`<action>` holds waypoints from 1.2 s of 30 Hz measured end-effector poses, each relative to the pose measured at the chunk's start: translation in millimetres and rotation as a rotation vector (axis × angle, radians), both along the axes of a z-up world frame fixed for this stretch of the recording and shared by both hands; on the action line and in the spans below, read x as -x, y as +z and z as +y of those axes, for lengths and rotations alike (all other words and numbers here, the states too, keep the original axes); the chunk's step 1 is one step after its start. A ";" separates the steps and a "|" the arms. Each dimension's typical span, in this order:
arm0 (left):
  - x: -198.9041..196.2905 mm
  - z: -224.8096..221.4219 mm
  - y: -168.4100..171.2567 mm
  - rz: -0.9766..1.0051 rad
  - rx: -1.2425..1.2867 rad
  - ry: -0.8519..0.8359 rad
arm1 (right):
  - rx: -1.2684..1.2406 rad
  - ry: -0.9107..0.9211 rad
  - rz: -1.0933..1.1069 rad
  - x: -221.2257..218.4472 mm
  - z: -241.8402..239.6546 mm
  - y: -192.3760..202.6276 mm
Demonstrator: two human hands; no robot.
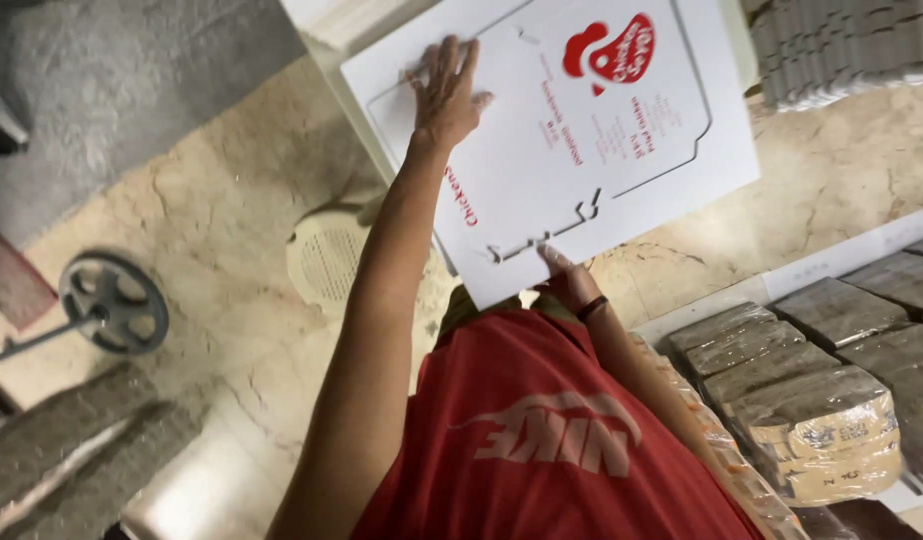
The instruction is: The person organizes flat cardboard packaging by hand, moving stacks between containers and onto a table.
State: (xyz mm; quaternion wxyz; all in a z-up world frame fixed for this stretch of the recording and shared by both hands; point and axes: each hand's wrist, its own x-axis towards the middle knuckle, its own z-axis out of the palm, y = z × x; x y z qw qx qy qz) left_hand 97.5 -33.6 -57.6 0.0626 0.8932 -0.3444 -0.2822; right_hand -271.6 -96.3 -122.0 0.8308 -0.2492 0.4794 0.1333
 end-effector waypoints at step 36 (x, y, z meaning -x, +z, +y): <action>397.6 -13.9 -113.8 1.017 1.567 1.836 | 1.884 1.045 -0.439 -183.6 -284.5 223.7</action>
